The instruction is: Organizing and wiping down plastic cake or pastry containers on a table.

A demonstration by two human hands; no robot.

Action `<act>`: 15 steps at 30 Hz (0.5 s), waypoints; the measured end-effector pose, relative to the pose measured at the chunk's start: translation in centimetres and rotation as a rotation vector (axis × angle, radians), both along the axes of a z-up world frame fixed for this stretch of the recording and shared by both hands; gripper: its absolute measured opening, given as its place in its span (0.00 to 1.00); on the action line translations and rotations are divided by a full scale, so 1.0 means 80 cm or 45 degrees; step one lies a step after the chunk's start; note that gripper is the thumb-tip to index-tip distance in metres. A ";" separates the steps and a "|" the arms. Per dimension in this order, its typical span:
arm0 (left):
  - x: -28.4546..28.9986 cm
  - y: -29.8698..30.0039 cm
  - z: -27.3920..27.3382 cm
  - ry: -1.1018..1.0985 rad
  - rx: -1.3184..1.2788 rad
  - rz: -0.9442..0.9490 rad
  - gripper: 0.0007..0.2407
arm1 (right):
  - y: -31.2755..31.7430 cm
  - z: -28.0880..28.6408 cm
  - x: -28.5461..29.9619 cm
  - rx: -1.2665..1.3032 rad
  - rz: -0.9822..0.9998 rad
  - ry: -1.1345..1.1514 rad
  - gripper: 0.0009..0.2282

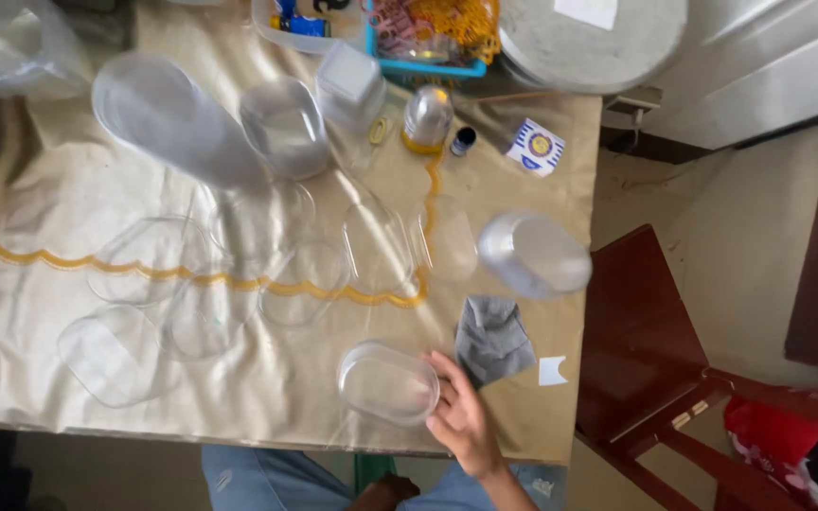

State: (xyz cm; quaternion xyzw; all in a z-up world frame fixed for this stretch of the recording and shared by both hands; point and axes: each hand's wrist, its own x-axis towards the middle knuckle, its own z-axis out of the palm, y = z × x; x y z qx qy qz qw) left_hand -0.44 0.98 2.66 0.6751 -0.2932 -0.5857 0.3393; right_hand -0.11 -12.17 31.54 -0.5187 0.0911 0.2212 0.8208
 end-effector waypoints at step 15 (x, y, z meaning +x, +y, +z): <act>-0.056 0.066 0.044 -0.374 0.060 0.315 0.22 | 0.023 -0.007 0.000 -1.556 0.030 -1.069 0.42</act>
